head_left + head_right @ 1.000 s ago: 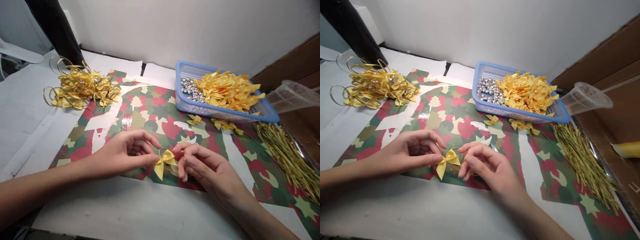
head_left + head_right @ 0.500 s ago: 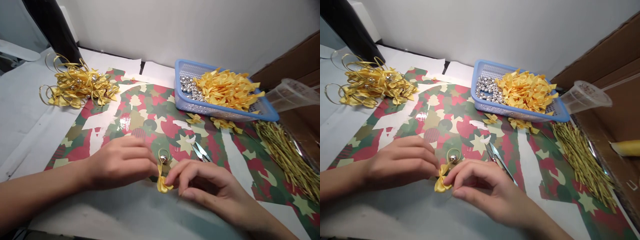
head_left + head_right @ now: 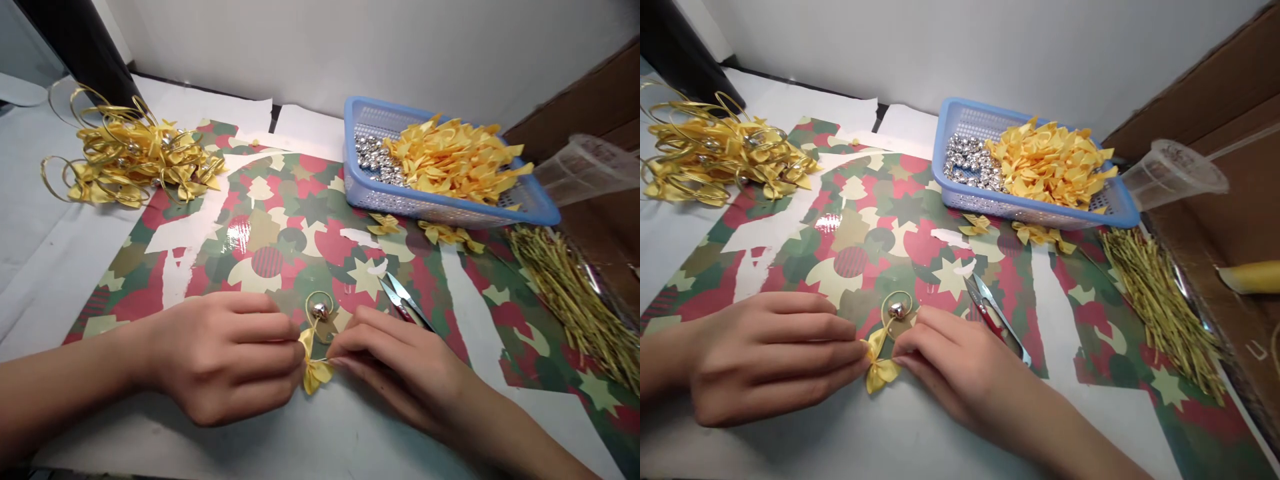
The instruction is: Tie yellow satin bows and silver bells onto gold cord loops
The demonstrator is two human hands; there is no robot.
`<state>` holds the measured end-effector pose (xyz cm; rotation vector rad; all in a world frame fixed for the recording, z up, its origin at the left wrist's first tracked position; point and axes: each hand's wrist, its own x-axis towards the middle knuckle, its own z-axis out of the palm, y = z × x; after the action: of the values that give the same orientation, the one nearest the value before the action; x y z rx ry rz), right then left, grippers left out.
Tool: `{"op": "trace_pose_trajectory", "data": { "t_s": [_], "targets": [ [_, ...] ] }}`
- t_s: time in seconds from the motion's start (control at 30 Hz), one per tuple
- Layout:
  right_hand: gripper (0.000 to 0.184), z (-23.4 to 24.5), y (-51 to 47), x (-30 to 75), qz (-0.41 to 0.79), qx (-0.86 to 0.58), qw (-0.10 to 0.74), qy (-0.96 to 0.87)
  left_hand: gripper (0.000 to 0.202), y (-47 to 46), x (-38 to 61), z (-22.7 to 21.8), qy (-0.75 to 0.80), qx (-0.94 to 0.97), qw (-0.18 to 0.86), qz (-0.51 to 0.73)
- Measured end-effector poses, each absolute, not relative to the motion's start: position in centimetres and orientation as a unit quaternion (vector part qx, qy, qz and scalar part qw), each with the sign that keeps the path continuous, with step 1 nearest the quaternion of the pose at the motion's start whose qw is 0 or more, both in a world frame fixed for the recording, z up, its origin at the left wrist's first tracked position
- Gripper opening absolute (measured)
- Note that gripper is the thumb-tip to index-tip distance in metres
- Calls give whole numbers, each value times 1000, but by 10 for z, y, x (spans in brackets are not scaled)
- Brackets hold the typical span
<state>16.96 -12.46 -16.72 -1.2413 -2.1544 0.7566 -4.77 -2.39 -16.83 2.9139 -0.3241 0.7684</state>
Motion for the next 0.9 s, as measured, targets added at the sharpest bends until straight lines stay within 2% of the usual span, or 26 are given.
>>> {"op": "trace_pose_trajectory", "data": {
  "t_s": [0.37,0.57,0.9],
  "targets": [
    [22,-164,-124,170,259,-461,257,-809,35,-24,-49,-170,-113,962,58,240],
    [29,-162,-124,166,226,-467,243,-819,24,-25,-54,-176,-53,958,143,244],
    [28,-162,-124,164,204,-467,239,-827,20,-27,-58,-185,-31,951,154,266]
  ]
}}
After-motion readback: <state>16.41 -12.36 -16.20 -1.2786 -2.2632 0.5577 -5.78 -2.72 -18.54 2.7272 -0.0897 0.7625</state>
